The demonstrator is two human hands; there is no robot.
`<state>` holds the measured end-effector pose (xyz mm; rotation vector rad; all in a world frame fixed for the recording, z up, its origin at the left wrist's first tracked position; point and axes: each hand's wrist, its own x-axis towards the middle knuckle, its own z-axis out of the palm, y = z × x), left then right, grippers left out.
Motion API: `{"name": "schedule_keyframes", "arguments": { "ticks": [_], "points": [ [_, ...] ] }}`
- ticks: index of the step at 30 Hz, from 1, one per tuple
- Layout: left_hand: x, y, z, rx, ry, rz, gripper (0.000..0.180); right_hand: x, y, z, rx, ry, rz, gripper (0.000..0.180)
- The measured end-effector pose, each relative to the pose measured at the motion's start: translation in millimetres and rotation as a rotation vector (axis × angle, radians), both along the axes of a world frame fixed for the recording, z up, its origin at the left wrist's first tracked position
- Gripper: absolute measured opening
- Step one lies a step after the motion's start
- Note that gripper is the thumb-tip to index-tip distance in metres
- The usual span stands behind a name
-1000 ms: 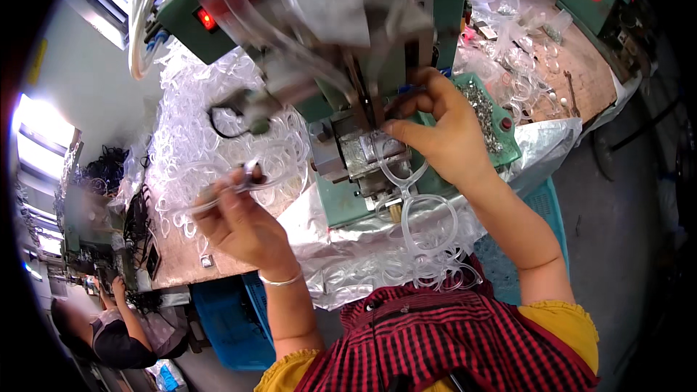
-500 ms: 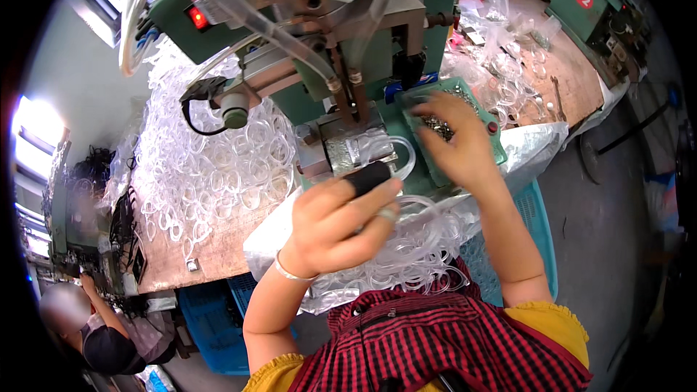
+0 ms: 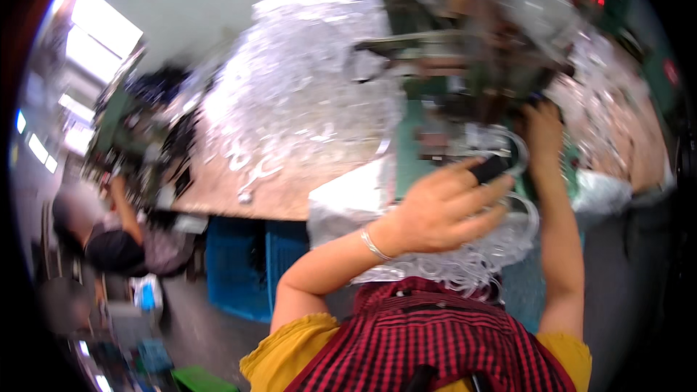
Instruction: The person repeatedly picks small metal components from a green tray and places them into a machine to attach them to clear plastic rings. The finished rings are collected in a pile on the left side of the workspace. The process is continuous and repetitive throughout the clip.
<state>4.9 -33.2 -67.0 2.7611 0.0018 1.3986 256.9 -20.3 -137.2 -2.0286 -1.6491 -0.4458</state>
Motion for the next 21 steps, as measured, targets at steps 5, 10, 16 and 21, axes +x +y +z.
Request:
{"name": "schedule_keyframes", "arguments": {
  "ticks": [5, 10, 16, 21],
  "points": [
    [-110, -7, -11, 0.095, -0.04, 0.561, 0.018, 21, -59, -15, 0.108, 0.064, 0.012, 0.017],
    [-232, 24, -6, -0.164, -0.202, 1.341, 0.012, 54, -97, -28, 0.544, 1.358, -0.007, 0.027],
    [-289, 72, -50, -0.332, 0.553, 1.667, 0.026, 17, -44, -17, 0.525, 1.31, 0.079, 0.022],
    [-304, 106, -112, -0.326, 0.531, 1.727, 0.024, 7, -40, -13, 0.436, 1.224, 0.148, 0.018]
  ]
}}
